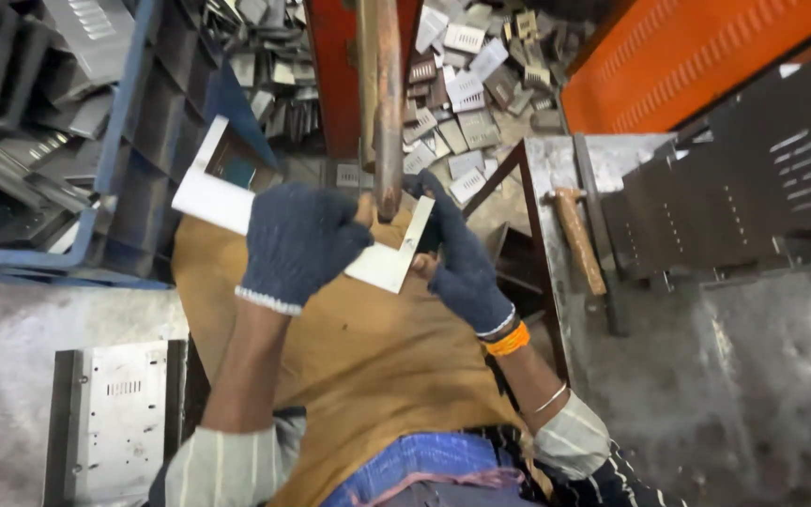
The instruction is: The person picks up rectangular metal plates from a blue bin and rubs their edges against a vertical metal rod to remove burrs. After processing, the person places the plates onto a metal table. The person repeats this process for multiple metal parts.
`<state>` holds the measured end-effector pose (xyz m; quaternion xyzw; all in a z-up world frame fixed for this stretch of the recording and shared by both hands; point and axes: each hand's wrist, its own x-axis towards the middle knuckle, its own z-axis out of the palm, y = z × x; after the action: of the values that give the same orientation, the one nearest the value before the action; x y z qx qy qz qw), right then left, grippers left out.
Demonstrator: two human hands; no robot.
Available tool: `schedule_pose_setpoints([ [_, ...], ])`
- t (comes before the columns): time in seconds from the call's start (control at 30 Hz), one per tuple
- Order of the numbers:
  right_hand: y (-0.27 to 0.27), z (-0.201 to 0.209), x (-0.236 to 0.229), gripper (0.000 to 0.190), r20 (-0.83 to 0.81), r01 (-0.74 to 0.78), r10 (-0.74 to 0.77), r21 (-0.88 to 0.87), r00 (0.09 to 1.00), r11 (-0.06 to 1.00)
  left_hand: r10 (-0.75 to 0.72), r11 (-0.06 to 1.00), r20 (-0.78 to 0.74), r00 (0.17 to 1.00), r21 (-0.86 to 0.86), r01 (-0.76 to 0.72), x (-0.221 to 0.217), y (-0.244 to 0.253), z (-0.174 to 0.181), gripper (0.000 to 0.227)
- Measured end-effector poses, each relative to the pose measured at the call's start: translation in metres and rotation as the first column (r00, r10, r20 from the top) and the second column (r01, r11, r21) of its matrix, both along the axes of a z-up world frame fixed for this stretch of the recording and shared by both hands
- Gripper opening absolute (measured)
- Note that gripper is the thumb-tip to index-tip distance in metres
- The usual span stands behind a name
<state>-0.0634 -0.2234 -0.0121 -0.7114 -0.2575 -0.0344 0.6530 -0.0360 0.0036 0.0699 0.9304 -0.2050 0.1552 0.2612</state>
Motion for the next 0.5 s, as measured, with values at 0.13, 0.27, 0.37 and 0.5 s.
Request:
schedule_pose_setpoints([
  [0.13,0.001,0.009,-0.029,0.099,-0.072,-0.022,0.024,0.037,0.997,0.999,0.040,0.999,0.004,0.999,-0.026,-0.039,-0.036,-0.007,-0.021,0.024],
  [0.27,-0.013,0.023,-0.036,0.094,-0.065,-0.062,0.062,0.002,0.996,0.998,0.058,0.993,-0.045,0.997,-0.097,-0.063,-0.055,-0.024,-0.022,0.023],
  [0.37,-0.034,0.026,-0.040,0.081,-0.059,0.004,-0.004,0.004,0.998,1.000,0.010,0.986,-0.084,0.996,-0.167,-0.024,-0.067,-0.051,-0.008,0.030],
  [0.5,-0.086,-0.026,-0.040,0.051,-0.392,0.462,-0.370,0.169,0.842,0.871,-0.110,0.959,-0.285,0.952,-0.281,0.027,-0.090,-0.102,0.010,0.044],
])
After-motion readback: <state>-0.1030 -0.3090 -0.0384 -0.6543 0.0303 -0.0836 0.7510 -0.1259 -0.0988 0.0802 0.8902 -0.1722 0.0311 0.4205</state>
